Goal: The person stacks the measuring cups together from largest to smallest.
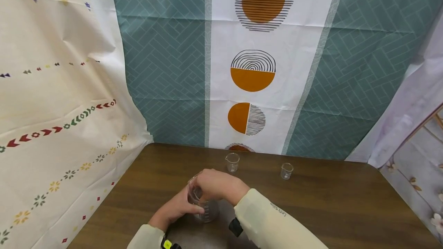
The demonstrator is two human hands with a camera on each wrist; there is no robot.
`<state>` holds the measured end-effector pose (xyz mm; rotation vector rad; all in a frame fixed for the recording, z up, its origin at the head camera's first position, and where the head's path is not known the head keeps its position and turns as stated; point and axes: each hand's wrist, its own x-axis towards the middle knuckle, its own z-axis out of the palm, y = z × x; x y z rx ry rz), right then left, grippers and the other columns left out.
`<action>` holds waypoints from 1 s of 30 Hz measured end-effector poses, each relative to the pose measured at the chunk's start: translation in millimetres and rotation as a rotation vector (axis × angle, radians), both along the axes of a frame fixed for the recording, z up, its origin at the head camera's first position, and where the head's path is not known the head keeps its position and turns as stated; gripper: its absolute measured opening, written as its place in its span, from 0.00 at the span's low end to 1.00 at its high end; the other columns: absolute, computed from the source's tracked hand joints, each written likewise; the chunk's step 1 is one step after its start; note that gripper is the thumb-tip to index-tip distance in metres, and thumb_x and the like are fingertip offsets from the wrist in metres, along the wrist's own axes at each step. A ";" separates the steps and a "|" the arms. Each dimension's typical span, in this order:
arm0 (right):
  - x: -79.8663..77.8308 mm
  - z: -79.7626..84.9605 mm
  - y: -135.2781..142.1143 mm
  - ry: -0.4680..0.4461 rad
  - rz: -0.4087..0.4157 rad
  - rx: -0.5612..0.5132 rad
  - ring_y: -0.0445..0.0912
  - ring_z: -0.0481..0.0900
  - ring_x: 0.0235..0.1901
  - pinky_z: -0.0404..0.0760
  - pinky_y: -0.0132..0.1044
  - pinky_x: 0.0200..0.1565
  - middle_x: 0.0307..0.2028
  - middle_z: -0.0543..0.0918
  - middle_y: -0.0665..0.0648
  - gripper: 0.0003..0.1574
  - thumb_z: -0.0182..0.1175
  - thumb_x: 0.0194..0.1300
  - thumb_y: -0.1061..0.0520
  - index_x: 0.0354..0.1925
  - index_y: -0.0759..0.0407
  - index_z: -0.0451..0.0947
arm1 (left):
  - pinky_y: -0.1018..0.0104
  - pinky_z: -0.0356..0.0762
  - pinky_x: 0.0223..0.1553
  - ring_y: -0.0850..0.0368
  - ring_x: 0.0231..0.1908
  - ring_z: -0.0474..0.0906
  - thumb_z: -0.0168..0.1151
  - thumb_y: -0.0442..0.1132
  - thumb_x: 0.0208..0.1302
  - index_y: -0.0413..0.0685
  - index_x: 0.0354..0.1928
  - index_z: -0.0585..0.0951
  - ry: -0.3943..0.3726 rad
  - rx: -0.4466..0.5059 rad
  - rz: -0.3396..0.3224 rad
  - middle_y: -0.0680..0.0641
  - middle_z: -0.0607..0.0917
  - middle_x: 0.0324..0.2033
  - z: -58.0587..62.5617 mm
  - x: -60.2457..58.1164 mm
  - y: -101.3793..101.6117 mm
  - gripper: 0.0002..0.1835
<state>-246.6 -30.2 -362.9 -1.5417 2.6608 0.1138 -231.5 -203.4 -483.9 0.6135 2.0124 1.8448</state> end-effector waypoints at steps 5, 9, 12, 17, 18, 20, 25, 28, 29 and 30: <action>-0.8 1.5 0.0 -0.023 -0.007 0.022 0.37 0.79 0.42 0.80 0.29 0.46 0.42 0.84 0.44 0.21 0.73 0.54 0.49 0.47 0.47 0.83 | 0.63 0.68 0.64 0.54 0.64 0.67 0.72 0.39 0.54 0.59 0.76 0.45 0.002 0.032 -0.032 0.48 0.62 0.72 -1.9 -2.1 0.9 0.55; -1.4 2.1 -0.2 -0.032 -0.013 0.026 0.37 0.79 0.42 0.79 0.29 0.45 0.42 0.84 0.44 0.21 0.73 0.54 0.49 0.47 0.47 0.83 | 0.71 0.71 0.59 0.56 0.61 0.69 0.72 0.37 0.55 0.57 0.76 0.45 0.012 0.057 -0.049 0.46 0.63 0.71 -2.0 -3.4 1.2 0.55; -1.8 1.7 -0.5 -0.030 -0.010 0.017 0.36 0.79 0.41 0.79 0.28 0.44 0.41 0.84 0.44 0.21 0.73 0.54 0.50 0.47 0.48 0.82 | 0.73 0.70 0.59 0.58 0.62 0.68 0.72 0.38 0.54 0.57 0.76 0.45 0.009 0.046 -0.040 0.47 0.61 0.72 -0.3 -3.0 0.8 0.55; -2.1 0.3 -1.4 -0.029 -0.003 -0.008 0.35 0.79 0.38 0.79 0.27 0.43 0.39 0.84 0.43 0.19 0.73 0.54 0.51 0.46 0.48 0.83 | 0.73 0.68 0.60 0.59 0.63 0.67 0.72 0.35 0.54 0.56 0.76 0.44 0.007 0.078 -0.053 0.46 0.58 0.73 1.6 -1.9 0.9 0.55; -2.3 -0.2 -1.6 -0.032 -0.008 -0.010 0.35 0.79 0.38 0.79 0.26 0.43 0.39 0.84 0.43 0.18 0.73 0.54 0.51 0.45 0.48 0.83 | 0.73 0.68 0.60 0.59 0.63 0.67 0.71 0.34 0.54 0.56 0.76 0.45 0.012 0.089 -0.060 0.45 0.58 0.73 1.6 -1.9 1.0 0.55; -2.5 -0.9 -2.0 -0.036 -0.017 -0.011 0.35 0.79 0.38 0.79 0.27 0.43 0.39 0.84 0.43 0.18 0.73 0.54 0.51 0.45 0.47 0.83 | 0.74 0.67 0.61 0.61 0.64 0.66 0.71 0.33 0.54 0.55 0.76 0.45 0.018 0.109 -0.075 0.46 0.57 0.73 0.9 -2.2 1.4 0.55; -2.7 -2.8 -3.4 -0.058 -0.038 -0.007 0.35 0.79 0.39 0.79 0.28 0.44 0.39 0.84 0.43 0.18 0.73 0.54 0.52 0.45 0.46 0.83 | 0.74 0.65 0.62 0.61 0.67 0.63 0.71 0.35 0.55 0.58 0.76 0.44 0.020 0.095 -0.073 0.48 0.55 0.75 -0.4 -1.9 1.2 0.55; -2.4 -3.5 -3.9 -0.072 -0.055 -0.007 0.35 0.79 0.39 0.79 0.28 0.45 0.39 0.84 0.42 0.19 0.73 0.53 0.52 0.46 0.45 0.84 | 0.74 0.63 0.63 0.60 0.69 0.61 0.72 0.37 0.54 0.60 0.76 0.45 0.016 0.058 -0.045 0.51 0.55 0.75 0.1 -1.2 1.2 0.55; -2.3 -3.8 -4.0 -0.076 -0.061 -0.008 0.36 0.79 0.39 0.79 0.29 0.46 0.39 0.84 0.42 0.19 0.74 0.53 0.52 0.46 0.45 0.84 | 0.74 0.62 0.64 0.59 0.69 0.60 0.73 0.38 0.54 0.61 0.76 0.45 0.016 0.044 -0.035 0.52 0.55 0.75 0.2 -1.0 1.3 0.56; -2.2 -3.8 -4.0 -0.082 -0.068 -0.009 0.36 0.79 0.39 0.79 0.29 0.46 0.39 0.84 0.42 0.20 0.74 0.53 0.52 0.46 0.45 0.84 | 0.73 0.62 0.64 0.58 0.70 0.59 0.73 0.38 0.54 0.62 0.76 0.45 0.014 0.038 -0.030 0.53 0.55 0.75 0.4 -1.0 1.5 0.56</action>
